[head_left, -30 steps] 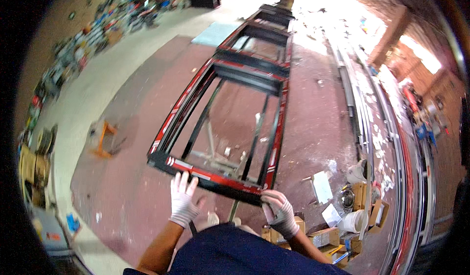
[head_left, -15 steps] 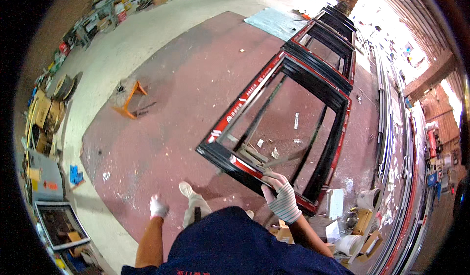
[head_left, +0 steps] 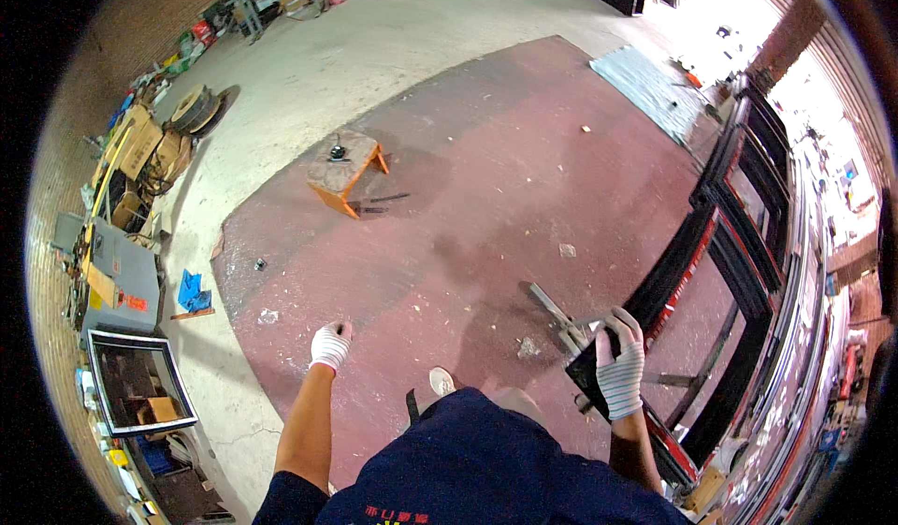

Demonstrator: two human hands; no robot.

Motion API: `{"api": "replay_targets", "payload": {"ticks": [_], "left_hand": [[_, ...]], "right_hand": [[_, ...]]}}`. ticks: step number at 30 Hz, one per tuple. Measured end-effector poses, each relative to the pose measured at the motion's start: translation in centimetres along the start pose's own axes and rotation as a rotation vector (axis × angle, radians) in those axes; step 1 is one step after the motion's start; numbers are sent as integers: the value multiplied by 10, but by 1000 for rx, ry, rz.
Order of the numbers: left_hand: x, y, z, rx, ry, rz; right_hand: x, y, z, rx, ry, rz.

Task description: The person picks up several window frames from a stack and places them on a workbench. They then use a tape measure and a marker to measure and mark the frames.

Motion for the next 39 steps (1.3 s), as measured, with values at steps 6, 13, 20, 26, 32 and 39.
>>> {"api": "replay_targets", "payload": {"ticks": [6, 13, 20, 26, 32, 39], "left_hand": [[20, 57, 50, 1, -109, -207], [-35, 109, 150, 307, 7, 109], [-2, 195, 122, 448, -101, 113], [51, 371, -23, 236, -129, 54], [65, 575, -146, -117, -23, 173], [-19, 823, -212, -104, 530, 346]], "right_hand": [[-119, 96, 24, 88, 165, 113], [-327, 141, -48, -295, 190, 592], [-538, 220, -121, -2, 17, 1120], [-590, 373, -158, -156, 72, 855], [-591, 399, -175, -419, -196, 907], [-548, 264, -133, -882, -210, 1155]]}}
Point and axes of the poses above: each hand's wrist, its own y-axis towards the middle knuckle, its own x-axis out of the back of the hand, z = x × y, the point moved 10 cm from there along y, towards the middle knuckle, and after that the axes turned 14 degrees about x, right-handed, at the moved point
